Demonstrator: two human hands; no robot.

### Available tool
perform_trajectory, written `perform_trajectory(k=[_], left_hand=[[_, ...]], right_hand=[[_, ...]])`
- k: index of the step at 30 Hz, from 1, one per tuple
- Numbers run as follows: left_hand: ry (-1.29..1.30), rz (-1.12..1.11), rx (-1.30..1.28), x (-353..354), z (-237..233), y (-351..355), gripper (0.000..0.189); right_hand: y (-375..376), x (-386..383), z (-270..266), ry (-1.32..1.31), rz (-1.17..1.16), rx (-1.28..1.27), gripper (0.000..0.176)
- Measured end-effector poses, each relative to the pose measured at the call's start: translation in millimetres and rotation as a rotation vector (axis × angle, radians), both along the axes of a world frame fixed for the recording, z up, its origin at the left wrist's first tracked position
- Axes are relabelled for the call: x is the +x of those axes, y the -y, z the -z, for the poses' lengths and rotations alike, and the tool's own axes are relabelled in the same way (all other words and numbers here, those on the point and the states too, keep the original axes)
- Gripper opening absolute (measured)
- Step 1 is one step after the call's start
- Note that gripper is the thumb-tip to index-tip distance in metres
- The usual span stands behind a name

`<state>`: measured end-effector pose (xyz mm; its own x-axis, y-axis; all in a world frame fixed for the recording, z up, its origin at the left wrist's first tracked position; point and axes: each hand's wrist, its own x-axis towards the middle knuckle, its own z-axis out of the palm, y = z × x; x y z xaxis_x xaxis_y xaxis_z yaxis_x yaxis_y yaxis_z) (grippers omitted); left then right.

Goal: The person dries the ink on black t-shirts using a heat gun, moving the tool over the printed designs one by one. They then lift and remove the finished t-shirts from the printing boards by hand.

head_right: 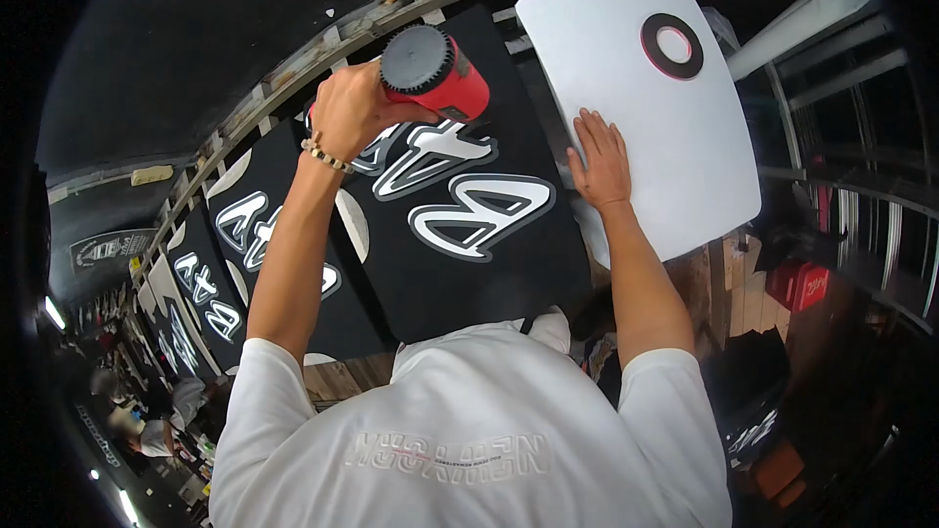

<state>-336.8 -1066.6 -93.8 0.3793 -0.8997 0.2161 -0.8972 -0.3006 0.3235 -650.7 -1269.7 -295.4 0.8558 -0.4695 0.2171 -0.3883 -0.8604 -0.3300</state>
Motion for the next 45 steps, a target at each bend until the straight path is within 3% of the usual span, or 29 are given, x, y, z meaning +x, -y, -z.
perform_trajectory(k=[3,6,11,14,17,23,25,32,45], left_hand=[[0.007,0.034,-0.089,-8.6,3.5,7.2,0.055],[-0.045,0.045,0.073,-14.7,-9.1,2.0,0.056],[0.011,0.067,0.034,-14.5,-20.0,-31.8,0.055],[0.006,-0.001,0.177,-6.3,-26.9,-48.3,0.057],[0.006,-0.019,0.100,-11.8,-23.8,-51.1,0.059],[0.000,0.019,0.119,-31.8,-14.5,-30.1,0.059],[-0.018,0.077,-0.010,-37.9,-6.7,-17.9,0.059],[-0.032,0.104,0.066,-57.0,-12.7,-3.4,0.054],[0.030,0.008,0.151,-42.8,-29.9,-83.0,0.063]], right_hand=[[-1.7,-0.3,-1.9,0.010,0.013,-0.013,0.051],[-1.4,-1.1,-4.0,0.014,0.007,-0.002,0.051],[-1.0,-1.7,-1.8,0.035,0.002,-0.015,0.050],[-0.5,-2.0,-1.9,0.036,0.001,-0.016,0.050],[-1.2,-1.9,-1.3,0.034,0.009,-0.016,0.051],[-0.5,-1.7,-0.2,0.035,0.014,-0.011,0.050],[-0.3,-2.5,1.2,0.040,0.014,-0.012,0.049],[0.8,-3.3,4.8,0.064,0.013,-0.021,0.048],[0.5,-2.1,5.0,0.053,0.006,-0.023,0.047]])
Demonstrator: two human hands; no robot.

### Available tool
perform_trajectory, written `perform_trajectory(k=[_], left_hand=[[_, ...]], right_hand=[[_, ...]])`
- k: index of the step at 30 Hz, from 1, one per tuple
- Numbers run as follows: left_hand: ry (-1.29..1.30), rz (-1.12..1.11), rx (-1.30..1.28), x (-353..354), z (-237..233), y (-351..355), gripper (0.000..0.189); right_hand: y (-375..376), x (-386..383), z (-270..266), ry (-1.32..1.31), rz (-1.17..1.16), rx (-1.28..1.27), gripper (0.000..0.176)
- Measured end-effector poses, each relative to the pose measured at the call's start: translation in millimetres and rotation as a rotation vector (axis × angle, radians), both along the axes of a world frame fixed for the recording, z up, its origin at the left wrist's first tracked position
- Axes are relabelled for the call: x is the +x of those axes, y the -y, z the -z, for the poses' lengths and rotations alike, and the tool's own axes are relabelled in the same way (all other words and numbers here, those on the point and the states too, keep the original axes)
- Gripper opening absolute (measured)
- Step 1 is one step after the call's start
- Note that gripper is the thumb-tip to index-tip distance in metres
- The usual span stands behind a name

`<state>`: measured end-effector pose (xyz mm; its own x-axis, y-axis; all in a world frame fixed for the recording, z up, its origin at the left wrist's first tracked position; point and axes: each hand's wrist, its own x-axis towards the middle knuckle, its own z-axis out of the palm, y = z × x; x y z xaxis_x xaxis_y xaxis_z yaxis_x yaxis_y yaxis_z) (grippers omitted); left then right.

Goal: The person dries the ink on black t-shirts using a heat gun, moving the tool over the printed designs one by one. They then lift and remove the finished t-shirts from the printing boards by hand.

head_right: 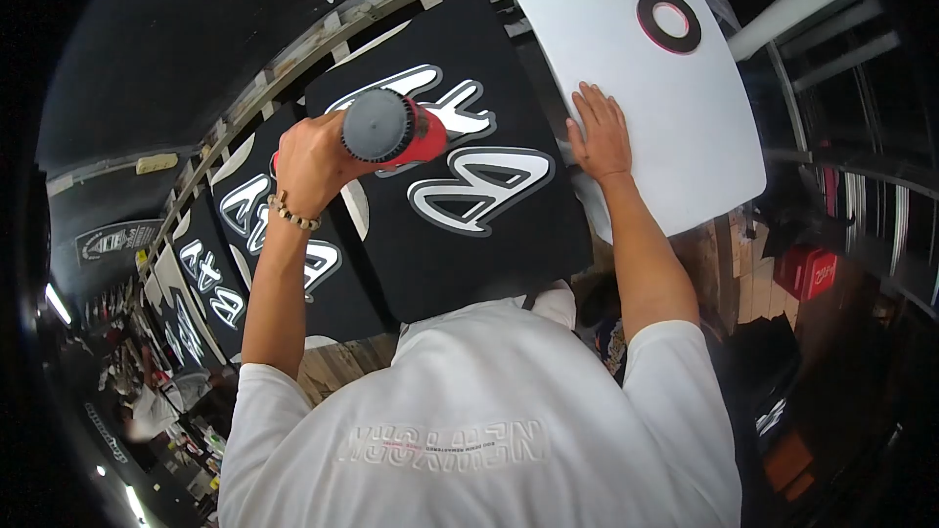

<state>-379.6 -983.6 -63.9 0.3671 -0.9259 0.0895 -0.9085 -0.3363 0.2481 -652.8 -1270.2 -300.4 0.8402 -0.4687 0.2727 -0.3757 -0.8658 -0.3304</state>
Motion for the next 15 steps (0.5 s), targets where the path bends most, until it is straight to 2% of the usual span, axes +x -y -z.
perform_trajectory(k=[3,7,10,15], left_hand=[[-0.017,-0.093,0.113,1.7,-10.0,-21.4,0.064],[0.006,-0.187,0.081,0.1,-10.9,-51.8,0.061],[-0.030,-0.243,0.119,-3.6,-17.2,-59.0,0.059],[-0.018,-0.301,0.050,-22.1,-0.8,-40.7,0.059]], right_hand=[[1.5,1.3,0.6,-0.001,-0.009,-0.013,0.047],[1.5,0.9,0.7,0.000,-0.018,-0.012,0.047],[2.0,1.0,1.3,0.007,-0.043,-0.014,0.048],[1.9,0.2,2.3,0.014,-0.074,-0.020,0.049]])
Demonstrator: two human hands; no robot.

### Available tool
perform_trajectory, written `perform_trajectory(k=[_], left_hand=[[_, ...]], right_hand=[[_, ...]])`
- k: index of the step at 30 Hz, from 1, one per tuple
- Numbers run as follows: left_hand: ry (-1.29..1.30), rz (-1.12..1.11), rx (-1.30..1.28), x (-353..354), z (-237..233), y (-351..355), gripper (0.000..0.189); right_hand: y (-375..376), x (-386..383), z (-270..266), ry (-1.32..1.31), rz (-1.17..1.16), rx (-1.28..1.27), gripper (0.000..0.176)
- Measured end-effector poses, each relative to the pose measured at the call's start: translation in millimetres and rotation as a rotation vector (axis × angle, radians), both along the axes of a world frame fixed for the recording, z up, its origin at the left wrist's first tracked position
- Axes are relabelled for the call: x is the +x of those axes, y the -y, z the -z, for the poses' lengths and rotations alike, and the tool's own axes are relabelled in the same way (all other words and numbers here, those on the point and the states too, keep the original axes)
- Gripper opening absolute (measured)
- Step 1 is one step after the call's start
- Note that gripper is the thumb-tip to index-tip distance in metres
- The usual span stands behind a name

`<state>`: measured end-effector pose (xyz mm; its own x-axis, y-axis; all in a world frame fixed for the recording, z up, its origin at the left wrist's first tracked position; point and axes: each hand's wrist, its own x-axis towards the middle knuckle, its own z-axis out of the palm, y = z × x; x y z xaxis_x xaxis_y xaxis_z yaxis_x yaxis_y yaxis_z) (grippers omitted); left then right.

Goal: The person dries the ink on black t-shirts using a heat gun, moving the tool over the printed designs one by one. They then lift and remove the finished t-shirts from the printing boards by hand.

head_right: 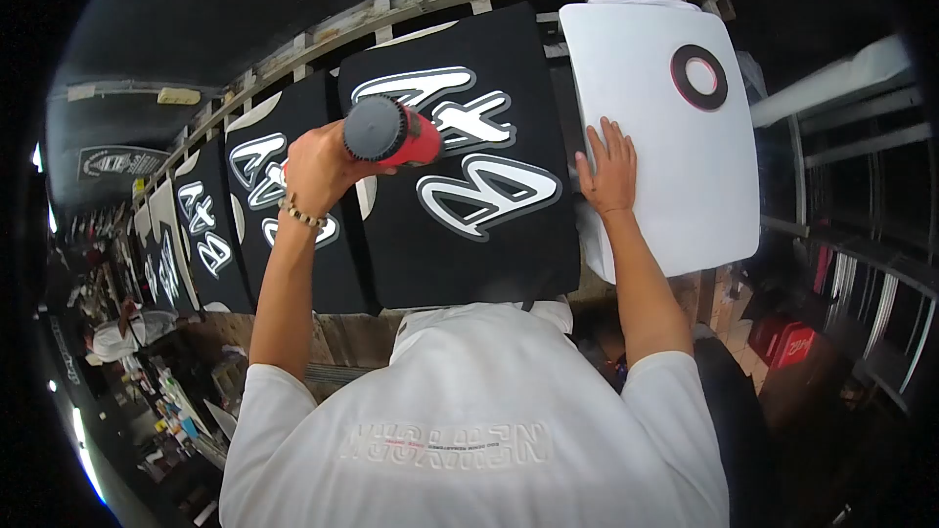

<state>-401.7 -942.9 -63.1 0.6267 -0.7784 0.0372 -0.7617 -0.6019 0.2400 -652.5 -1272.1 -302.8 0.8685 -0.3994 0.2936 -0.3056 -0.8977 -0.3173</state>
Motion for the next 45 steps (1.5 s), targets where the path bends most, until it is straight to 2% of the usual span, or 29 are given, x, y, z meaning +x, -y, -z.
perform_trajectory(k=[3,6,9,11,13,18,21,24,29,32,39,45], left_hand=[[-0.035,-0.015,-0.035,-11.8,6.6,18.9,0.060],[0.030,-0.020,-0.206,-21.7,20.2,36.3,0.058],[-0.053,-0.048,-0.121,-27.5,10.2,52.5,0.057],[-0.037,-0.070,-0.126,-28.3,17.7,53.9,0.056],[0.083,-0.109,-0.182,-31.5,20.6,53.1,0.056],[0.088,-0.215,-0.104,-26.8,14.7,24.5,0.057],[0.109,-0.292,-0.067,-33.7,8.1,7.3,0.057],[0.030,-0.383,0.059,-41.8,-2.9,-9.0,0.058],[0.005,-0.469,-0.012,-53.6,-6.7,-42.6,0.059],[0.038,-0.578,0.086,-52.8,-8.9,-61.2,0.058],[0.102,-0.555,0.008,-36.8,1.7,-87.7,0.058],[0.047,-0.494,-0.073,-18.0,6.1,-61.9,0.057]], right_hand=[[0.9,1.6,1.9,0.026,-0.011,0.019,0.051],[2.1,6.5,-2.1,0.078,-0.016,0.017,0.050],[-0.5,19.0,-16.4,-0.012,0.019,0.152,0.047],[1.3,32.4,-15.5,0.062,-0.156,0.173,0.043],[3.3,43.3,-13.8,0.034,-0.217,0.194,0.048],[15.5,77.1,-5.2,0.004,-0.395,0.086,0.068],[23.2,88.3,-3.6,-0.056,-0.432,0.014,0.070],[24.8,89.7,-1.9,-0.073,-0.437,-0.001,0.068],[23.2,88.8,0.0,-0.101,-0.415,-0.028,0.066],[22.3,89.3,-2.2,-0.110,-0.412,-0.013,0.064],[21.5,89.2,-8.9,-0.101,-0.410,-0.004,0.063],[21.2,89.2,-9.5,-0.110,-0.396,-0.019,0.063]])
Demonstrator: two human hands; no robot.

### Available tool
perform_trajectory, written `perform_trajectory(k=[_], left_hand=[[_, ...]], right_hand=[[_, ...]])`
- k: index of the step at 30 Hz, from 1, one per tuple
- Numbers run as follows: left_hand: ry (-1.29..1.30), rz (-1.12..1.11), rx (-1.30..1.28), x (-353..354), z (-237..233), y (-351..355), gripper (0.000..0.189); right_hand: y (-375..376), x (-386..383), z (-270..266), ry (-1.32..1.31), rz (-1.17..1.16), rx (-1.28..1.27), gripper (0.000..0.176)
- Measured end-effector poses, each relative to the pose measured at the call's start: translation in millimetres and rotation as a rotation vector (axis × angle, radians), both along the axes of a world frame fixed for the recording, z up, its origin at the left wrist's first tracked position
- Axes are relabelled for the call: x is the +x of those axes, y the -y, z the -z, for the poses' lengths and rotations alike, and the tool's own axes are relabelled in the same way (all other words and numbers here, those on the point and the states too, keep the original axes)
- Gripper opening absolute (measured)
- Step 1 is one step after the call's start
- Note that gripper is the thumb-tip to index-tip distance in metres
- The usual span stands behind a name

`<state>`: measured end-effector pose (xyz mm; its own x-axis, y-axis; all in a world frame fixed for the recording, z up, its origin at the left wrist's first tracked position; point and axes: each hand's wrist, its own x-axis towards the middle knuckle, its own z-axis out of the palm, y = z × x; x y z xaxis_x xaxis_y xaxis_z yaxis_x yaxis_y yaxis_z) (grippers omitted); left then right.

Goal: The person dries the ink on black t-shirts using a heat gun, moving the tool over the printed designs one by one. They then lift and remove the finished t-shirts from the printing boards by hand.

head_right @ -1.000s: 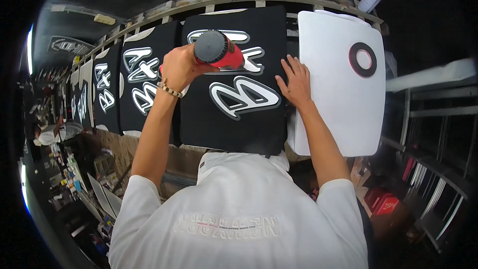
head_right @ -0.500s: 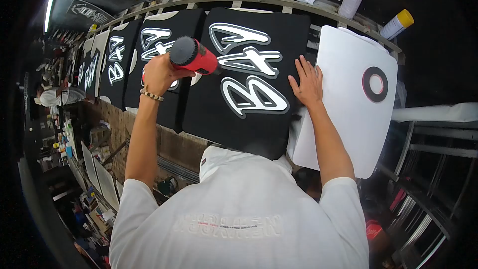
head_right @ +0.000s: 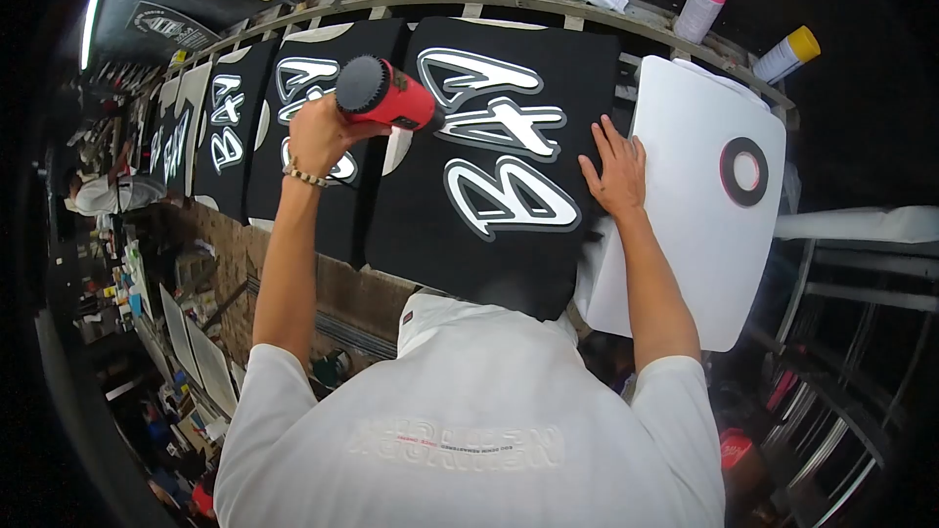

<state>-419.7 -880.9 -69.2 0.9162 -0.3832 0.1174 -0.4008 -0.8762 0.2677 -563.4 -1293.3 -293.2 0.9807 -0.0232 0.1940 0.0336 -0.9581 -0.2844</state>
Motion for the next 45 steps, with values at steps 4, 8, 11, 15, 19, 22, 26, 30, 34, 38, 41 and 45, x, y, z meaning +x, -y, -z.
perform_trajectory(k=[4,8,11,15,19,22,26,30,34,38,41,45], left_hand=[[-0.062,0.025,-0.035,13.1,6.5,13.3,0.053],[-0.055,0.038,0.007,17.4,-5.3,10.6,0.058],[-0.050,0.102,0.049,25.7,-10.9,1.8,0.057],[-0.053,0.155,0.025,33.1,-9.4,11.9,0.056],[-0.080,0.268,-0.030,51.2,7.6,33.8,0.053],[-0.027,0.310,-0.060,57.3,17.1,54.0,0.052],[-0.081,0.347,-0.083,69.0,13.7,81.4,0.053],[-0.023,0.409,-0.139,71.4,21.3,106.2,0.054],[-0.057,0.513,-0.174,64.6,18.9,114.0,0.050],[-0.011,0.598,-0.223,57.6,20.1,94.2,0.047],[-0.032,0.568,-0.113,52.4,13.5,62.6,0.054],[-0.074,0.526,-0.065,49.1,-1.8,20.8,0.059]], right_hand=[[-1.8,-0.9,-0.3,0.019,0.007,-0.008,0.062],[-3.9,-1.0,-0.3,-0.006,0.031,0.002,0.062],[-10.7,-2.5,3.1,-0.042,0.058,0.011,0.065],[-31.7,-3.2,11.9,-0.024,0.149,0.017,0.071],[-41.1,-4.1,10.9,-0.034,0.198,0.078,0.073],[-40.8,-5.1,2.9,-0.096,0.207,0.096,0.070],[-42.7,-5.3,-8.4,-0.128,0.218,0.113,0.066],[-44.1,-4.2,-9.8,-0.049,0.224,0.173,0.052],[-36.5,7.1,-7.9,-0.004,0.222,0.213,0.039],[-40.3,26.2,-6.0,0.037,0.186,0.233,0.045],[-49.1,40.6,0.6,0.062,0.160,0.183,0.055],[-51.8,54.2,12.5,0.019,0.177,0.133,0.066]])
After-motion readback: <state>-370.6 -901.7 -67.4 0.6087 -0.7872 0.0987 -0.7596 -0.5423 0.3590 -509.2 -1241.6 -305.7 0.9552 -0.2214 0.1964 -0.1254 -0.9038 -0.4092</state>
